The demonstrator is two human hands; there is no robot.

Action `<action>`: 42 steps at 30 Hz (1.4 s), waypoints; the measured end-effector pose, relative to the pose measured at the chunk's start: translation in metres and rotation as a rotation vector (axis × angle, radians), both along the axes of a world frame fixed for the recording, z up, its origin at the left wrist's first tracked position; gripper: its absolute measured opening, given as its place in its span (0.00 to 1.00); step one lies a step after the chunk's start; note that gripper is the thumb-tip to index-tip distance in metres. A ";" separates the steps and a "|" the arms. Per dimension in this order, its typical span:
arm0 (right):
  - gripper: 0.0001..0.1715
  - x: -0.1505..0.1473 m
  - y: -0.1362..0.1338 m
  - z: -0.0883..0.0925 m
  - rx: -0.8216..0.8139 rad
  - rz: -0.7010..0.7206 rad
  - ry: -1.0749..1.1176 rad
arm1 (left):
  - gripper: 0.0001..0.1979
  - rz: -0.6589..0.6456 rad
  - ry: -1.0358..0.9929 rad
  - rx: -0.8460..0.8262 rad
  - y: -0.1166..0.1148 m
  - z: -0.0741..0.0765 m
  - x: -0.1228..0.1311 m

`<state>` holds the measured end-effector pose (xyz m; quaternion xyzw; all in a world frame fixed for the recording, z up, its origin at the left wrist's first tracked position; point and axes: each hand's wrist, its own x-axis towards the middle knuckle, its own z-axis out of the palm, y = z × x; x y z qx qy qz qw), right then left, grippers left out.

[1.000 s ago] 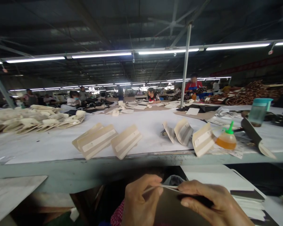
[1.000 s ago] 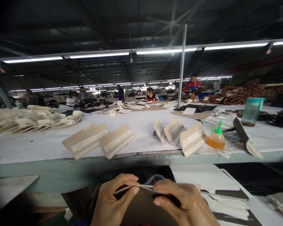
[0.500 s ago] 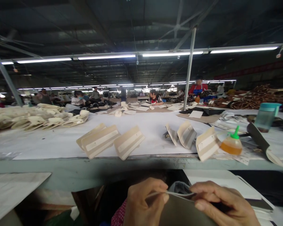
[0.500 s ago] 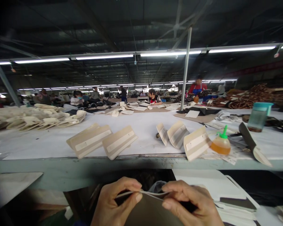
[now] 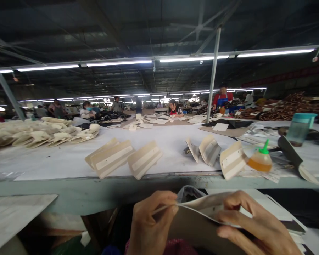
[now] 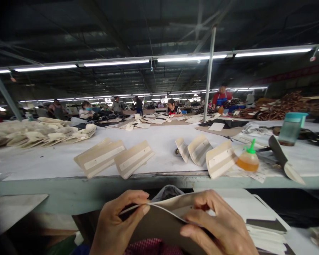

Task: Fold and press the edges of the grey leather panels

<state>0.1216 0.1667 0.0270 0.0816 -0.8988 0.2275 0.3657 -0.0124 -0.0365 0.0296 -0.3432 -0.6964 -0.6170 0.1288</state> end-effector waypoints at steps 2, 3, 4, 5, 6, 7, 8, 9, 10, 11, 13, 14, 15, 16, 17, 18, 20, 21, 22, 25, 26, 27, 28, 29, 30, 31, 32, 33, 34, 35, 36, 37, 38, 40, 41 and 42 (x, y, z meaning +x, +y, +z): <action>0.06 0.000 0.001 0.000 0.036 -0.080 0.050 | 0.09 -0.007 0.048 0.000 -0.002 0.002 0.003; 0.06 -0.001 0.001 0.000 0.038 -0.097 0.059 | 0.10 -0.018 0.076 0.000 -0.003 0.004 0.004; 0.08 -0.002 0.003 0.001 0.025 -0.089 0.060 | 0.11 -0.031 0.107 0.000 -0.005 0.005 0.005; 0.08 -0.002 0.004 0.002 0.000 -0.057 0.047 | 0.12 -0.048 0.137 -0.005 -0.006 0.007 0.006; 0.08 -0.003 0.005 0.003 -0.035 -0.011 0.030 | 0.13 -0.070 0.164 -0.014 -0.007 0.009 0.007; 0.07 -0.003 0.005 0.005 -0.070 0.043 0.015 | 0.13 -0.093 0.185 -0.025 -0.008 0.010 0.007; 0.07 -0.003 0.006 0.007 -0.101 0.089 -0.003 | 0.13 -0.116 0.202 -0.036 -0.009 0.011 0.007; 0.07 -0.002 0.006 0.009 -0.126 0.120 -0.017 | 0.12 -0.138 0.216 -0.046 -0.010 0.011 0.007; 0.07 -0.001 0.005 0.010 -0.144 0.131 -0.030 | 0.12 -0.158 0.231 -0.052 -0.011 0.011 0.006; 0.08 0.000 0.005 0.011 -0.155 0.131 -0.038 | 0.11 -0.176 0.249 -0.053 -0.011 0.012 0.006; 0.08 0.003 0.003 0.012 -0.155 0.124 -0.031 | 0.12 -0.201 0.284 -0.048 -0.012 0.012 0.005; 0.07 0.004 0.003 0.012 -0.152 0.117 -0.025 | 0.12 -0.211 0.296 -0.045 -0.012 0.012 0.005; 0.07 0.005 0.002 0.012 -0.149 0.113 -0.017 | 0.13 -0.218 0.303 -0.041 -0.013 0.012 0.005; 0.07 0.006 0.001 0.012 -0.146 0.105 -0.015 | 0.13 -0.225 0.305 -0.037 -0.013 0.012 0.004; 0.07 0.007 0.000 0.012 -0.147 0.091 -0.015 | 0.13 -0.231 0.304 -0.034 -0.013 0.013 0.004; 0.08 0.007 -0.001 0.012 -0.145 0.080 -0.016 | 0.12 -0.238 0.302 -0.031 -0.014 0.013 0.005; 0.09 0.009 -0.002 0.012 -0.141 0.065 -0.024 | 0.13 -0.251 0.300 -0.024 -0.014 0.014 0.005; 0.09 0.009 -0.002 0.012 -0.135 0.064 -0.024 | 0.13 -0.257 0.298 -0.023 -0.014 0.014 0.005; 0.09 0.010 -0.003 0.012 -0.131 0.063 -0.025 | 0.13 -0.260 0.293 -0.023 -0.014 0.014 0.005; 0.10 0.009 -0.003 0.011 -0.128 0.050 -0.028 | 0.13 -0.265 0.270 -0.034 -0.014 0.014 0.005; 0.10 0.009 -0.003 0.011 -0.127 0.047 -0.030 | 0.13 -0.266 0.259 -0.039 -0.014 0.013 0.005; 0.10 0.008 -0.004 0.010 -0.127 0.043 -0.034 | 0.13 -0.269 0.249 -0.040 -0.014 0.013 0.005; 0.10 0.008 -0.004 0.010 -0.128 0.041 -0.033 | 0.14 -0.276 0.239 -0.037 -0.014 0.012 0.005; 0.10 0.008 -0.005 0.010 -0.127 0.039 -0.035 | 0.15 -0.284 0.229 -0.032 -0.014 0.012 0.004; 0.10 0.008 -0.005 0.009 -0.128 0.036 -0.032 | 0.16 -0.291 0.221 -0.027 -0.014 0.011 0.004; 0.10 0.008 -0.006 0.009 -0.127 0.029 -0.034 | 0.17 -0.297 0.212 -0.023 -0.014 0.010 0.003; 0.10 0.008 -0.007 0.009 -0.125 0.025 -0.034 | 0.17 -0.303 0.205 -0.024 -0.014 0.010 0.002; 0.10 0.009 -0.007 0.008 -0.121 0.021 -0.033 | 0.18 -0.309 0.200 -0.032 -0.015 0.009 0.001; 0.10 0.009 -0.007 0.008 -0.111 0.021 -0.035 | 0.17 -0.311 0.196 -0.047 -0.015 0.007 -0.001; 0.10 0.009 -0.007 0.007 -0.096 0.024 -0.038 | 0.17 -0.315 0.194 -0.066 -0.016 0.006 -0.003; 0.09 0.009 -0.007 0.007 -0.075 0.028 -0.040 | 0.16 -0.323 0.194 -0.092 -0.016 0.004 -0.005; 0.09 0.008 -0.007 0.007 -0.048 0.032 -0.044 | 0.14 -0.334 0.196 -0.127 -0.016 0.003 -0.007; 0.08 0.007 -0.007 0.007 -0.018 0.041 -0.046 | 0.13 -0.344 0.204 -0.169 -0.015 0.000 -0.009; 0.07 0.004 -0.005 0.006 0.036 0.049 -0.054 | 0.11 -0.354 0.251 -0.243 -0.014 -0.004 -0.013; 0.07 0.003 -0.005 0.005 0.051 0.051 -0.060 | 0.12 -0.352 0.279 -0.281 -0.013 -0.007 -0.014; 0.07 0.002 -0.004 0.004 0.056 0.048 -0.069 | 0.13 -0.343 0.306 -0.312 -0.012 -0.009 -0.015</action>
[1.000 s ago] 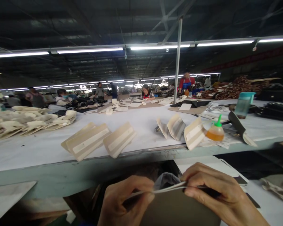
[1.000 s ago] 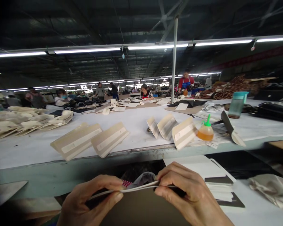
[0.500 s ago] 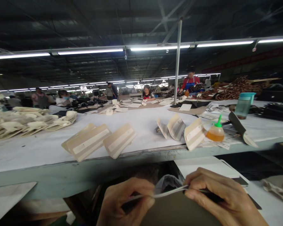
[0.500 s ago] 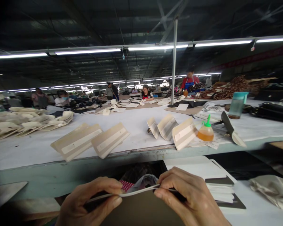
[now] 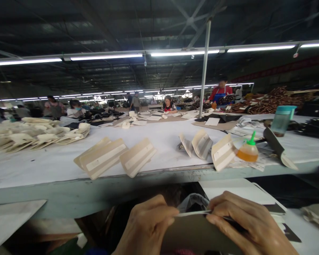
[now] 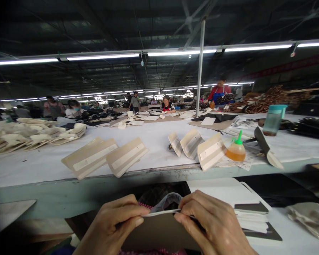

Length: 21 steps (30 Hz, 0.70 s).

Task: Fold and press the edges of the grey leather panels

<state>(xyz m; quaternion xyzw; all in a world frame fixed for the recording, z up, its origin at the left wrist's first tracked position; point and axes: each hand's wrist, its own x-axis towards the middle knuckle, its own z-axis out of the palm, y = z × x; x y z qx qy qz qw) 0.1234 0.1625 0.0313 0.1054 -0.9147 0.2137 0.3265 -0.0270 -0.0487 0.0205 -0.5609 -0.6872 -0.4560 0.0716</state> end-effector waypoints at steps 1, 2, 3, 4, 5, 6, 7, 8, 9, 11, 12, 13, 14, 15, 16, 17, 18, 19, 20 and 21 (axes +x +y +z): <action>0.08 0.000 0.001 -0.001 0.000 -0.003 -0.009 | 0.14 0.012 0.028 -0.020 0.001 -0.002 0.000; 0.08 0.000 0.001 -0.002 -0.002 -0.008 -0.019 | 0.15 0.025 0.053 -0.040 0.001 -0.003 0.000; 0.08 0.000 0.002 -0.002 -0.003 -0.011 -0.030 | 0.15 0.039 0.077 -0.060 0.001 -0.003 0.000; 0.09 0.000 0.002 -0.003 -0.001 -0.006 -0.039 | 0.15 0.051 0.104 -0.077 0.002 -0.003 0.001; 0.08 0.001 0.003 -0.003 0.003 -0.004 -0.043 | 0.14 0.062 0.139 -0.083 0.002 -0.003 0.001; 0.08 0.001 0.003 -0.003 0.008 0.000 -0.048 | 0.14 0.069 0.173 -0.091 0.003 -0.002 0.002; 0.08 0.001 0.003 -0.003 0.011 0.004 -0.049 | 0.13 0.073 0.201 -0.098 0.004 -0.002 0.002; 0.08 0.001 0.002 -0.003 0.012 0.004 -0.048 | 0.13 0.071 0.220 -0.100 0.005 -0.002 0.003; 0.08 0.001 0.002 -0.002 0.012 0.004 -0.046 | 0.12 0.063 0.230 -0.100 0.008 -0.003 0.003; 0.09 0.001 0.002 -0.002 0.009 0.003 -0.045 | 0.12 0.029 0.237 -0.099 0.014 -0.007 0.004; 0.09 0.001 0.002 -0.003 0.007 0.007 -0.048 | 0.13 0.009 0.238 -0.093 0.017 -0.009 0.005; 0.09 0.001 0.002 -0.003 0.000 0.006 -0.054 | 0.14 0.001 0.234 -0.073 0.021 -0.011 0.005; 0.10 0.001 0.002 -0.003 -0.012 0.005 -0.066 | 0.15 0.003 0.225 -0.040 0.023 -0.012 0.006; 0.10 0.001 0.002 -0.004 -0.031 0.005 -0.077 | 0.17 0.002 0.217 -0.021 0.025 -0.013 0.007; 0.11 0.001 0.002 -0.003 -0.059 0.003 -0.096 | 0.17 -0.006 0.210 -0.018 0.025 -0.012 0.007; 0.13 0.001 0.001 -0.003 -0.095 0.002 -0.115 | 0.17 -0.017 0.205 -0.035 0.023 -0.010 0.008; 0.14 0.001 0.001 -0.001 -0.132 0.004 -0.135 | 0.16 -0.026 0.204 -0.074 0.021 -0.007 0.008; 0.16 0.002 0.000 0.000 -0.170 0.007 -0.147 | 0.12 -0.033 0.213 -0.127 0.018 -0.004 0.008; 0.16 0.003 -0.001 0.002 -0.203 0.012 -0.156 | 0.08 -0.031 0.227 -0.179 0.014 -0.001 0.008; 0.17 0.003 -0.002 0.004 -0.232 0.015 -0.165 | 0.06 -0.014 0.241 -0.214 0.010 0.002 0.008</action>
